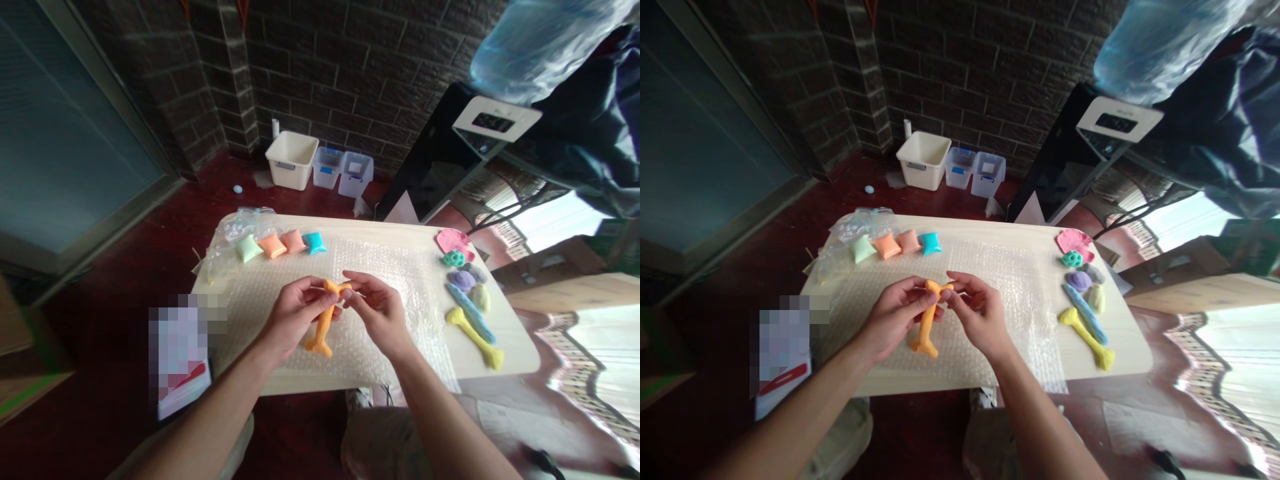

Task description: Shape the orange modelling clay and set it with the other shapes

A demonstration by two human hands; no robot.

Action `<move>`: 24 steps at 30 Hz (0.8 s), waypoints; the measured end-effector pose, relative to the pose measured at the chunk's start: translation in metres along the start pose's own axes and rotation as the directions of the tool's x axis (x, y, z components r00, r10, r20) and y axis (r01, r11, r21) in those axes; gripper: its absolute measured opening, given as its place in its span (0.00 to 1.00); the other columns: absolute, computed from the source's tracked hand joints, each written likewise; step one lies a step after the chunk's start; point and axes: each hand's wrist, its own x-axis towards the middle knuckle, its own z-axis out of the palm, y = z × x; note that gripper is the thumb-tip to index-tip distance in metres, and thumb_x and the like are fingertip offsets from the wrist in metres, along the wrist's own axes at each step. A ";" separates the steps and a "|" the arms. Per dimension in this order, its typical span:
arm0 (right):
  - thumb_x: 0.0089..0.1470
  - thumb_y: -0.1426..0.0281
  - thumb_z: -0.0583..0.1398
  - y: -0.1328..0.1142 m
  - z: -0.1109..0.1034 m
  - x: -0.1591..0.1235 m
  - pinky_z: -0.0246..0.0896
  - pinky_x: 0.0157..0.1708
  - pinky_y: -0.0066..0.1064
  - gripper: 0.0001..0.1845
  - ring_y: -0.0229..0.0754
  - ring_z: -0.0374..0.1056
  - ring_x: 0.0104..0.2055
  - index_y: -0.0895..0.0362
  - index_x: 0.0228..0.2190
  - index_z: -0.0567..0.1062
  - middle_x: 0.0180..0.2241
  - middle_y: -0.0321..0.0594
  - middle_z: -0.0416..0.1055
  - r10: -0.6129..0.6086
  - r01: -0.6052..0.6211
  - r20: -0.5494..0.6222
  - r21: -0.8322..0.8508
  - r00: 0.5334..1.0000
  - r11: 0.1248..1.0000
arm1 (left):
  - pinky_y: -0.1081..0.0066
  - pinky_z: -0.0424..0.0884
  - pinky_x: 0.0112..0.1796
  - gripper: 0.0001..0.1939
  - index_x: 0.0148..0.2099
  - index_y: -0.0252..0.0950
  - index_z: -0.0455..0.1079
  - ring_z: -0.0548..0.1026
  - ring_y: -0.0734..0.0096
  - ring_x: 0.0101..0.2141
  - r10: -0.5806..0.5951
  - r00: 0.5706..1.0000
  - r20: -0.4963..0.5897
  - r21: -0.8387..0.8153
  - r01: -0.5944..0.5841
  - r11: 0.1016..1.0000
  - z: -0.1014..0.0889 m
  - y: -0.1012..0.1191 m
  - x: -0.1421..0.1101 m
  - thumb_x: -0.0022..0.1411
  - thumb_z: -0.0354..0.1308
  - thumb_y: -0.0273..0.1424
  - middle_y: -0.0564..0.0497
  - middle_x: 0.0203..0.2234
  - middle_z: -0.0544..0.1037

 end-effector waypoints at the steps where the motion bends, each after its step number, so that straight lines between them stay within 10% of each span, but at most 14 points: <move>1: 0.58 0.60 0.75 -0.001 0.000 0.000 0.79 0.36 0.35 0.16 0.42 0.80 0.35 0.53 0.47 0.87 0.37 0.43 0.86 0.000 0.000 -0.011 -0.003 1.000 1.000 | 0.68 0.81 0.40 0.19 0.44 0.34 0.81 0.84 0.68 0.32 0.014 1.000 -0.010 0.004 -0.014 1.000 0.000 0.000 0.000 0.57 0.80 0.39 0.45 0.39 0.88; 15: 0.55 0.60 0.76 -0.006 -0.001 -0.002 0.78 0.38 0.39 0.10 0.42 0.77 0.33 0.49 0.39 0.90 0.35 0.40 0.86 -0.019 0.018 0.023 0.058 1.000 0.998 | 0.69 0.77 0.41 0.14 0.44 0.37 0.85 0.79 0.68 0.35 0.153 0.988 -0.010 0.135 -0.150 0.979 0.001 0.004 -0.004 0.59 0.78 0.38 0.48 0.36 0.86; 24: 0.64 0.62 0.70 -0.009 -0.004 -0.002 0.73 0.38 0.38 0.15 0.42 0.78 0.36 0.45 0.52 0.86 0.43 0.40 0.85 -0.037 0.027 0.169 0.062 0.985 0.998 | 0.71 0.68 0.33 0.23 0.62 0.38 0.77 0.75 0.68 0.32 -0.006 0.993 0.117 -0.008 0.007 1.000 -0.002 0.006 -0.008 0.69 0.68 0.38 0.48 0.33 0.83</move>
